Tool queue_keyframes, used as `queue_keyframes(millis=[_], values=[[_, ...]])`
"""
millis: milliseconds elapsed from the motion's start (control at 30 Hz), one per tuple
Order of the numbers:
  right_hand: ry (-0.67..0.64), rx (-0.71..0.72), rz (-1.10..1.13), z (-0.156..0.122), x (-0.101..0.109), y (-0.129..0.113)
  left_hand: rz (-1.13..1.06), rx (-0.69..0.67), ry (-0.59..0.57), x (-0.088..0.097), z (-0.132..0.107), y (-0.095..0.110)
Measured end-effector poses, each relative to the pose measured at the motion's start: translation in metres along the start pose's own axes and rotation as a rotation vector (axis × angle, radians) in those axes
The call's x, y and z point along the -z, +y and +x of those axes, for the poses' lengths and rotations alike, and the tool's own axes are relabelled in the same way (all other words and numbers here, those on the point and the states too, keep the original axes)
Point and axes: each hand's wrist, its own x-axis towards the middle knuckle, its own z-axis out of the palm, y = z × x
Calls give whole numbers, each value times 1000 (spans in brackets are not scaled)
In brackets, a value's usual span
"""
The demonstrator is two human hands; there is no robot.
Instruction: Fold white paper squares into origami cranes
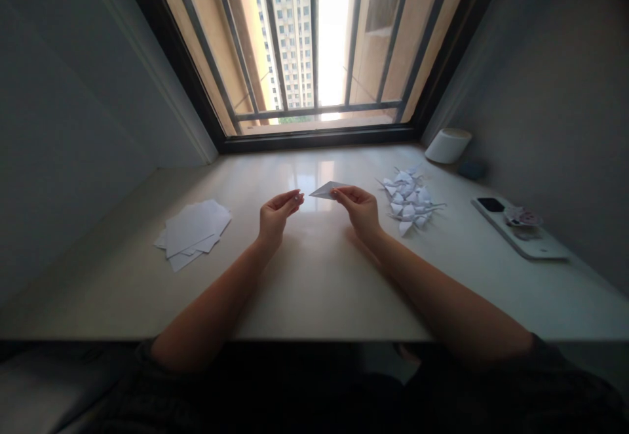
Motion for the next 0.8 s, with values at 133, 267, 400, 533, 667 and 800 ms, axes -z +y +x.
queue_keyframes(millis=[133, 267, 400, 533, 667, 800], values=[[-73, 13, 16, -1, 0, 3, 104, -76, -95, -2, -4, 1], [-167, 37, -8, -4, -1, 5, 176, -162, -233, -8, -11, 2], [-204, 64, -60, -6, -2, 6, 145, -191, -228, -11, -13, 0], [-189, 107, -104, -8, -1, 4, 153, -215, -150, -10, -10, -5], [-195, 101, -128, -8, -1, 3, 164, -222, -119, -9, -10, -5], [-217, 85, -99, -8, -1, 4, 158, -235, -107, -8, -9, -6]])
